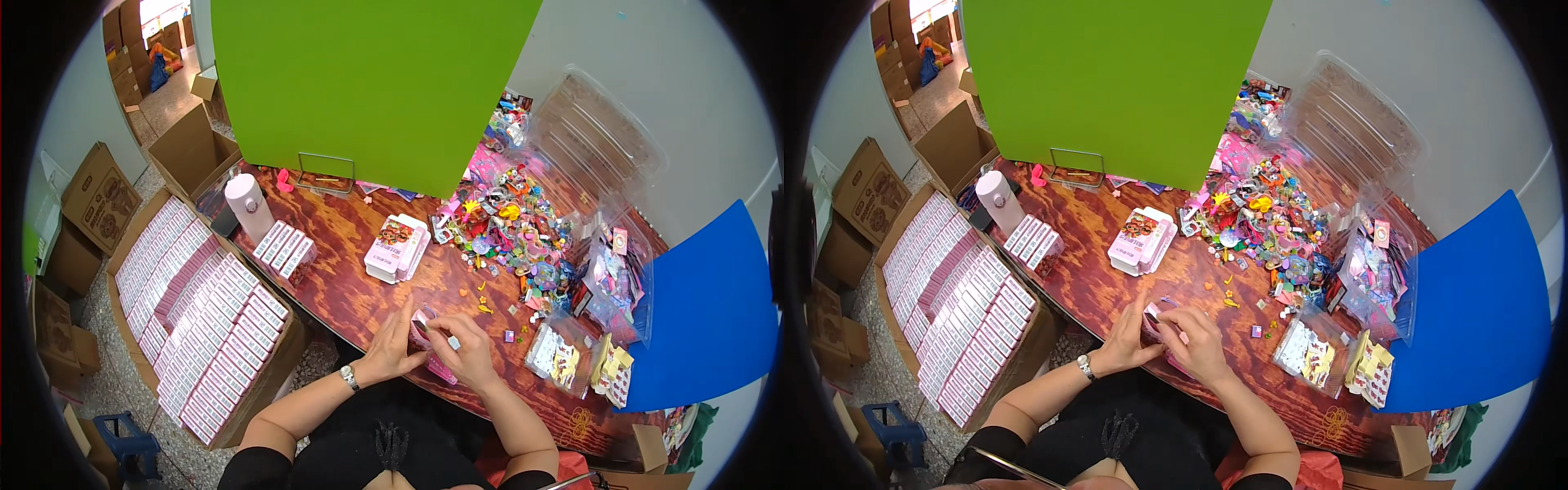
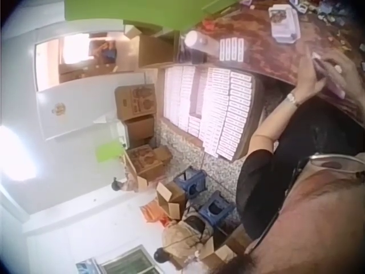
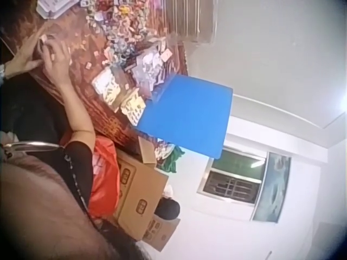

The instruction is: Placing small colorful plastic pieces from a pile into pink plastic containers.

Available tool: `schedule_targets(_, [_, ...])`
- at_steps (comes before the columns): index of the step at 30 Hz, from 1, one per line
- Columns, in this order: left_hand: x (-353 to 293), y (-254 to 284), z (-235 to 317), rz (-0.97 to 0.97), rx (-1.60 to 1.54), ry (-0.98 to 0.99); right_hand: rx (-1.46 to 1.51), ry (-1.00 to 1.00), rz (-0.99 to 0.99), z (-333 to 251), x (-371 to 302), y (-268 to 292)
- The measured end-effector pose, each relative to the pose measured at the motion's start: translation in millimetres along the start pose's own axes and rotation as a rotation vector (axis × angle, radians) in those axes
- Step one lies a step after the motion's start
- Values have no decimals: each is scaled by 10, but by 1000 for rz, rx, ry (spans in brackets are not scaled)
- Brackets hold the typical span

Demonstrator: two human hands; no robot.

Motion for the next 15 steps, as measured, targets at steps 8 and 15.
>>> schedule_targets(8, [4,8,-26,36,-66,-65,45,-136,-49,34,37,-36])
schedule_targets(15, [-12,-10,-41,-8,-65,-58,87,-277,-105,134,62,-76])
Point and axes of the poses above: each hand's wrist, its own x-axis towards the middle knuckle, its own y-axis out of the back of the hand, z = x × y, the point moved 6 cm from there along x, towards the middle knuckle, and after that the axes turned 2 degrees about x, right-handed, at the moved point
